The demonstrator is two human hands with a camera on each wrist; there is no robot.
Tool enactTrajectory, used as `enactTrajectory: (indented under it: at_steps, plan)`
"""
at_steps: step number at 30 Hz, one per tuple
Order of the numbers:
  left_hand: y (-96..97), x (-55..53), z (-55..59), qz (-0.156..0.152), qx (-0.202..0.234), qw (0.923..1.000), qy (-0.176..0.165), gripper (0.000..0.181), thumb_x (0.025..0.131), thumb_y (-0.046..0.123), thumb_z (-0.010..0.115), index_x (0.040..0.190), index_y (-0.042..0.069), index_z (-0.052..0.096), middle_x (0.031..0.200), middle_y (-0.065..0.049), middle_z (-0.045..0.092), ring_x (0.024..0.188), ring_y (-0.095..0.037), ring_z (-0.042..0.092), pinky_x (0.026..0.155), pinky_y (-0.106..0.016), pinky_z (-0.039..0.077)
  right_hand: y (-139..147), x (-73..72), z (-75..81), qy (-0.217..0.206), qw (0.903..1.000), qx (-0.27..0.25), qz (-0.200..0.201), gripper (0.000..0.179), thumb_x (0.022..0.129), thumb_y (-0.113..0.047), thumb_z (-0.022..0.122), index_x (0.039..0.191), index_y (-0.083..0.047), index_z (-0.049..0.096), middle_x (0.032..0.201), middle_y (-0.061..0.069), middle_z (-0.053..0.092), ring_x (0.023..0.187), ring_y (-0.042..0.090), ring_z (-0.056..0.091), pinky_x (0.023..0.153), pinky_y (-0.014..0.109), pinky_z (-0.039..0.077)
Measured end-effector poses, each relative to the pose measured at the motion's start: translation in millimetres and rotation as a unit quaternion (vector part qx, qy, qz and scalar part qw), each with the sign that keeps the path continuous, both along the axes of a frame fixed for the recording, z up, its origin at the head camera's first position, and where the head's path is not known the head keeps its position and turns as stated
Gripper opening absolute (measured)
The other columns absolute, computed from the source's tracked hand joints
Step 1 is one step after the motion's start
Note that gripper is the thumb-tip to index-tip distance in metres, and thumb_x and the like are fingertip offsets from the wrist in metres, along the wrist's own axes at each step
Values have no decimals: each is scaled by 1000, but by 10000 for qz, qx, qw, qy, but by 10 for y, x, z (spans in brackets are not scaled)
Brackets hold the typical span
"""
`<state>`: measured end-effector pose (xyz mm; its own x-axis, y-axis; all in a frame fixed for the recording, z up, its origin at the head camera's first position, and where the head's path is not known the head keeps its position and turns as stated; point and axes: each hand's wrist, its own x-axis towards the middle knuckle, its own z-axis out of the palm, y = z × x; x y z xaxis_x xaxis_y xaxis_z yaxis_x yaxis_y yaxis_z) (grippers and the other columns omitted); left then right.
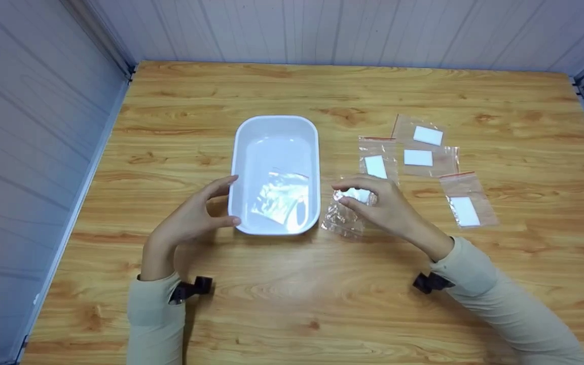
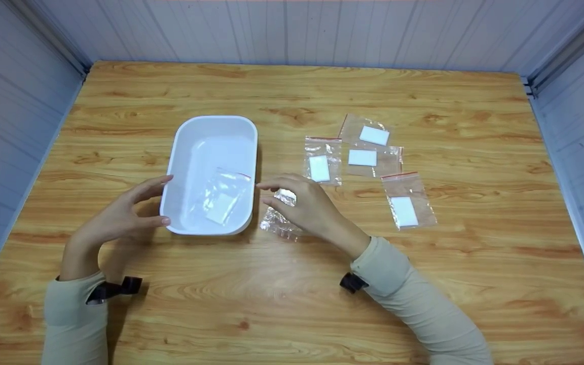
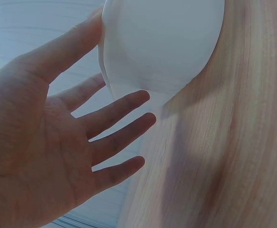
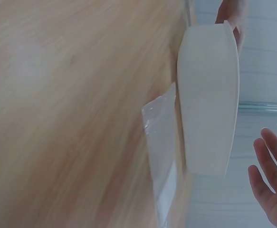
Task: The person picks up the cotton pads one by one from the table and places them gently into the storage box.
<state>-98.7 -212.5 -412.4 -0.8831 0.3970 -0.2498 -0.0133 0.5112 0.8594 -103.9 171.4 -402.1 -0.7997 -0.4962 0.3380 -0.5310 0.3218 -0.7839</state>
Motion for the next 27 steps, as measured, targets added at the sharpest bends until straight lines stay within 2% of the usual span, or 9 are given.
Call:
enactTrajectory:
  at_steps: [9,14,18,23,27]
  plan:
    - [4,4,-4,43,106,9999,-93,87,83,26,82,155,24,33,151,-15,40,141,-34,34,114,-57,23,131,23,-120,-11,9995,298,136,26,89,-4,72,116,-4,71,115,6,71,111,25,65,101,34,46]
    - [4,12,-4,38,95,9999,-65,87,83,27,82,155,24,33,151,-14,40,141,-34,34,114,-57,22,176,43,-190,234,9982,508,209,29,85,-2,76,114,-5,72,113,4,72,108,24,65,99,36,46]
    - [6,12,0,37,60,10000,-58,87,83,27,82,155,24,33,151,-14,41,140,-33,35,114,-57,23,213,65,-238,120,9974,670,238,28,87,-3,75,115,-4,72,114,5,72,109,25,64,99,38,46]
    - [-1,10,-6,1,160,9999,-30,87,83,26,82,155,22,33,150,-14,41,140,-33,35,114,-56,23,265,105,-290,-237,9955,906,151,28,88,-8,75,116,-5,71,114,3,72,107,24,65,98,40,47]
    - [-3,10,-8,-20,292,9996,-43,86,84,23,82,155,21,34,151,-14,41,140,-32,35,114,-55,25,299,108,-332,-232,9948,981,143,31,86,-8,78,116,-5,71,113,2,72,105,22,65,98,40,46]
